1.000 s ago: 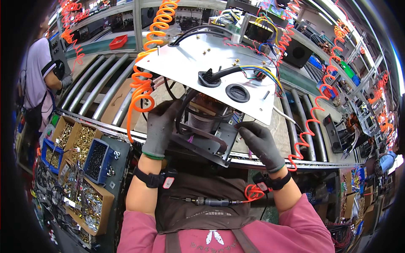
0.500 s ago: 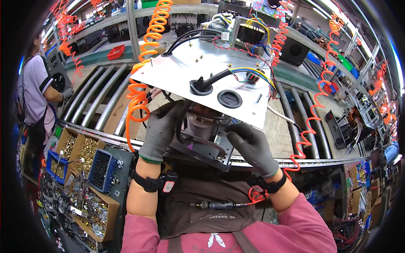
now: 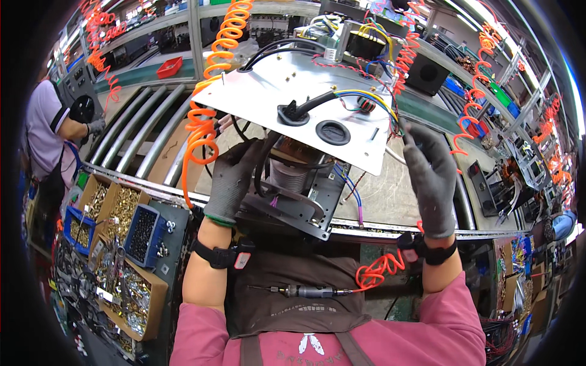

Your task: The person positions a metal plate onto the machine frame, threads a wire through it, and then secures the wire to a terminal using a nut, a wrench, and a power driver. Finally, they fit a vented metal cover onto the machine.

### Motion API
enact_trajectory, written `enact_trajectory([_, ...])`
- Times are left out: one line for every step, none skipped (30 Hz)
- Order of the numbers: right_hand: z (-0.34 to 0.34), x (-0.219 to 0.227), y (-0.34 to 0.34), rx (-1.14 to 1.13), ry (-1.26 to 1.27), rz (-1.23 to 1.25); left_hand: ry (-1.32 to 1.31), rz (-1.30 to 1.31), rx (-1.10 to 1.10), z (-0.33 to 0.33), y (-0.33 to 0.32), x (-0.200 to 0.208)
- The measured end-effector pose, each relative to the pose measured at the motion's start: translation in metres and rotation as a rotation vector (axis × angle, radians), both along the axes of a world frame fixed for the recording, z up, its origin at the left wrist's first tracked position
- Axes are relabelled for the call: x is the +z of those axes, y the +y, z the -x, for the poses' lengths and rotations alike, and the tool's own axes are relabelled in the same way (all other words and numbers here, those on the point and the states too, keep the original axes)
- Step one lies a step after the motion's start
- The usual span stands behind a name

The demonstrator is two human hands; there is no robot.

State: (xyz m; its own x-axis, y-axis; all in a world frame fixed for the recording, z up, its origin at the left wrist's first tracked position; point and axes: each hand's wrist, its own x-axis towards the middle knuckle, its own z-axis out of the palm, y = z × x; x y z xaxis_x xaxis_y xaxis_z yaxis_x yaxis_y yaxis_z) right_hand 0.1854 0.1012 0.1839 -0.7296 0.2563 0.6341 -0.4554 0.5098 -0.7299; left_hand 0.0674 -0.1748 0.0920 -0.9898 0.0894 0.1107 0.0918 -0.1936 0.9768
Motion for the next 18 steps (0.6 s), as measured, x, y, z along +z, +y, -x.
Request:
enact_trajectory([0.008,0.003,0.003,-0.06,-0.015,-0.079,-0.002,-0.02,0.007,-0.002,-0.001,-0.002])
enact_trajectory([0.016,0.006,0.006,-0.066,-0.043,-0.151,-0.048,-0.078,0.013,-0.004,-0.002,-0.004])
enact_trajectory([0.025,0.01,0.008,-0.122,-0.086,-0.214,-0.009,-0.089,0.038,-0.007,-0.004,-0.005])
enact_trajectory([0.032,0.013,0.011,-0.085,-0.132,-0.262,-0.023,0.017,0.083,-0.011,-0.006,-0.004])
enact_trajectory([0.037,0.014,0.011,0.028,-0.191,-0.113,-0.038,0.122,0.126,-0.015,-0.007,-0.004])
enact_trajectory([0.043,0.018,0.015,0.038,-0.215,-0.148,-0.098,0.104,0.151,-0.018,-0.007,-0.003])
enact_trajectory([0.048,0.023,0.02,0.066,-0.219,-0.198,-0.103,0.105,0.154,-0.022,-0.008,-0.002])
enact_trajectory([0.055,0.026,0.024,0.063,-0.198,-0.261,-0.088,0.035,0.146,-0.027,-0.008,-0.002])
enact_trajectory([0.062,0.029,0.028,0.096,-0.206,-0.277,-0.106,-0.031,0.131,-0.032,-0.009,-0.002])
enact_trajectory([0.07,0.031,0.032,0.127,-0.207,-0.254,-0.116,-0.033,0.135,-0.038,-0.01,-0.003])
enact_trajectory([0.077,0.032,0.035,0.162,-0.209,-0.232,-0.09,-0.036,0.148,-0.043,-0.01,-0.005])
enact_trajectory([0.082,0.037,0.039,0.077,-0.223,-0.325,-0.144,-0.116,0.111,-0.047,-0.013,-0.007])
enact_trajectory([0.087,0.04,0.042,-0.022,-0.239,-0.426,-0.214,-0.2,0.081,-0.052,-0.017,-0.01])
enact_trajectory([0.091,0.039,0.041,-0.015,-0.177,-0.382,-0.378,-0.227,0.08,-0.056,-0.021,-0.013])
enact_trajectory([0.091,0.04,0.041,-0.052,-0.193,-0.396,-0.38,-0.245,0.099,-0.061,-0.025,-0.016])
enact_trajectory([0.087,0.038,0.04,-0.003,-0.134,-0.393,-0.417,-0.423,0.068,-0.065,-0.028,-0.02])
enact_trajectory([0.08,0.035,0.037,-0.067,-0.137,-0.378,-0.467,-0.617,0.02,-0.069,-0.03,-0.023])
enact_trajectory([0.069,0.03,0.034,-0.049,-0.034,-0.368,-0.503,-0.665,0.028,-0.073,-0.035,-0.026])
